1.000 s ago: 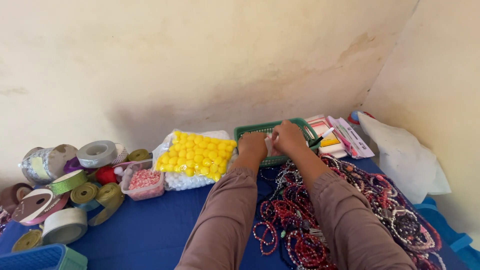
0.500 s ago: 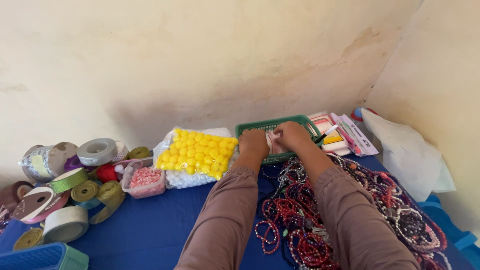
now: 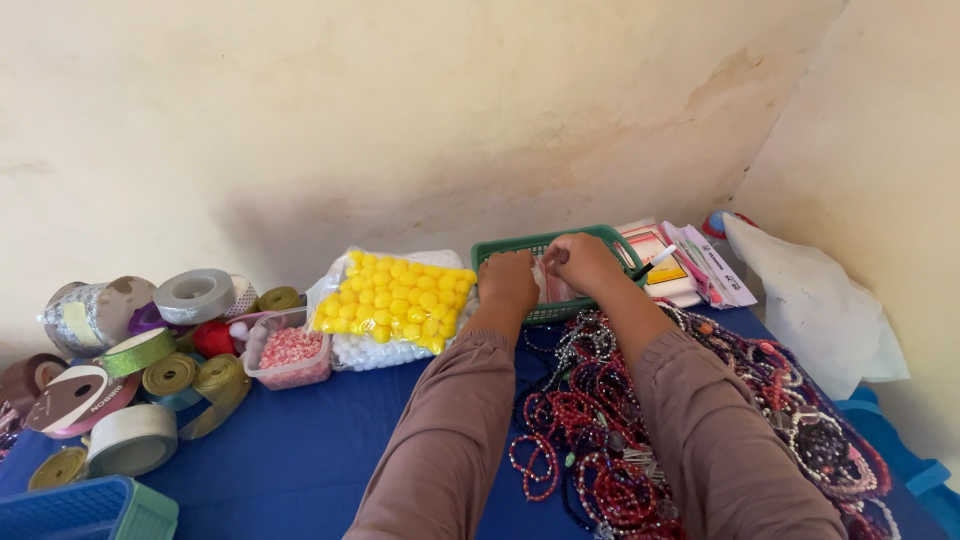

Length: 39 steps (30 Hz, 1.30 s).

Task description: The person picks up beaded bracelets from a large pile on the table, places them individually into small plastic zip-top bags, and seals the bags.

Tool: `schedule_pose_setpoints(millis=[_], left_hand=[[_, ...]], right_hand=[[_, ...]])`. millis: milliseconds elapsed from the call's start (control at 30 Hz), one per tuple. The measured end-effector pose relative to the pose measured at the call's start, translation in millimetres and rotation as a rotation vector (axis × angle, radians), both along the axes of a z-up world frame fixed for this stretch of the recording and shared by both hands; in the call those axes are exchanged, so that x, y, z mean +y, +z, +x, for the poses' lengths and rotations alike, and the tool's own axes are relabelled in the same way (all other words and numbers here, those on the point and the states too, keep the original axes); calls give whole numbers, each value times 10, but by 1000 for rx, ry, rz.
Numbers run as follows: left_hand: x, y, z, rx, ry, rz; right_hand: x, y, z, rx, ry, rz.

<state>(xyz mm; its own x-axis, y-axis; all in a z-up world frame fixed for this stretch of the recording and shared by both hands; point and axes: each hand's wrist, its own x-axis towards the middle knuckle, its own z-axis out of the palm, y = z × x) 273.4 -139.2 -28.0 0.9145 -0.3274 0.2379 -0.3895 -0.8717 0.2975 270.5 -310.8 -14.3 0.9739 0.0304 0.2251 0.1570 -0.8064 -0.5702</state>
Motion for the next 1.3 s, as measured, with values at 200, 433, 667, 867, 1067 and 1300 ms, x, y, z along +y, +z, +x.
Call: schedule_pose_setpoints(millis=[200,433,667,867,1067,1300], left_hand=[[14,15,-26,-86,-4,57],[42,87,-90,-41,-78,-58],[128,293,-259,-227,-196,4],[336,412,-547,-359,-310,-2],[565,711,-1047,-305,-249,-186],[1002,802,-1376,-7,-118,-401]], right_hand=[[-165,-163,187,-15,147,32],[-147,28,53,49,76,-93],[-219,303,-229,110,141,33],[-101,495,-642,83,258,164],[118,635,-974,49,238,138],[535,737,-1275,126,362,224]])
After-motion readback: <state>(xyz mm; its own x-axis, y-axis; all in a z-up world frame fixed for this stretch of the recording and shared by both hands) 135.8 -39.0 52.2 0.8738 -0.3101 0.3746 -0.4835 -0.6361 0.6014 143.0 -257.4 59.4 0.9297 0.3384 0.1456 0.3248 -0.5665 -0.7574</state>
